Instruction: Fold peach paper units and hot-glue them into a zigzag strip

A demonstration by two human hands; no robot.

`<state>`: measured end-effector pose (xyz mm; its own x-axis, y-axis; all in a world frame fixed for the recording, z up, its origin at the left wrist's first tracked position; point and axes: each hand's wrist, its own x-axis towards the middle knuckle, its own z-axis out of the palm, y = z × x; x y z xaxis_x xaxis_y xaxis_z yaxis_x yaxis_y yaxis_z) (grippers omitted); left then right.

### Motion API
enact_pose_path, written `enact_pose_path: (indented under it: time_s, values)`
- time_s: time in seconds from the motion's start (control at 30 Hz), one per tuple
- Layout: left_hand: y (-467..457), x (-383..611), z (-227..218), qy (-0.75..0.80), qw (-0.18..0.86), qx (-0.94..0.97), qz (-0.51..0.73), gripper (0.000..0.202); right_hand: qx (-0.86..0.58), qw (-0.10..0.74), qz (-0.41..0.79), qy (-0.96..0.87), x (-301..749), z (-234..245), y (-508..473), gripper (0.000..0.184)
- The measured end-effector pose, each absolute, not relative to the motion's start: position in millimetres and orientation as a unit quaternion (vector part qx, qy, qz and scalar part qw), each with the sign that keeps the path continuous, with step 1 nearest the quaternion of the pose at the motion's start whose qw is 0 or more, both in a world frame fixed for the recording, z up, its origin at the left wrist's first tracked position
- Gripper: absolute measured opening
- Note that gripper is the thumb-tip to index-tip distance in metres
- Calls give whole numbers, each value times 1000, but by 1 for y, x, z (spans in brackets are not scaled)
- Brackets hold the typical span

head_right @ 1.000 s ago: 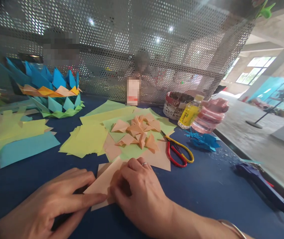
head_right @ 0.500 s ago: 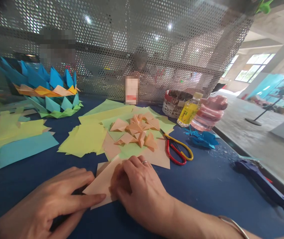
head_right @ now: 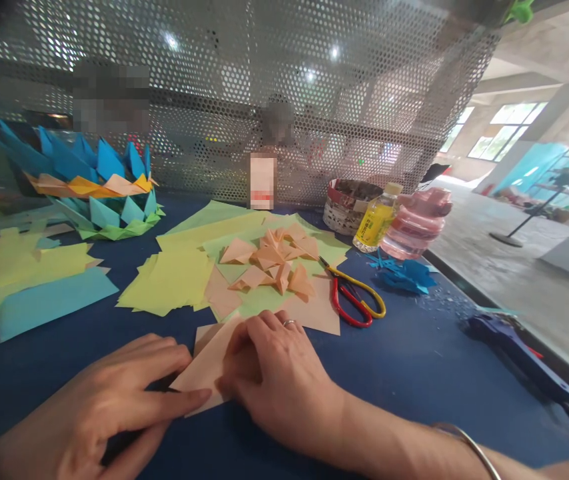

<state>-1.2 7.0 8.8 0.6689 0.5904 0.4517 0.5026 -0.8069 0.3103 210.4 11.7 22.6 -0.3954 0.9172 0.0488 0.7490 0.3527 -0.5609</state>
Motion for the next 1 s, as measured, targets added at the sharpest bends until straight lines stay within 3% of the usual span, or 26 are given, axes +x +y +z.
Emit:
enact_pose_path:
  time_s: [0.2, 0.57, 0.77, 1.0]
  values:
    - [12, -4, 6, 304, 97, 903, 286, 37, -461, 205, 268, -821, 222, 24, 16, 37]
    - [17, -11, 6, 306, 87, 893, 318, 28, -376, 237, 214, -870, 225, 21, 9, 30]
    - [20, -10, 8, 226, 204, 920, 248, 23, -266, 184, 171, -931, 227, 27, 9, 39]
    - [28, -9, 9, 244, 297, 901, 200, 27, -211, 129, 146, -958, 231, 27, 11, 30]
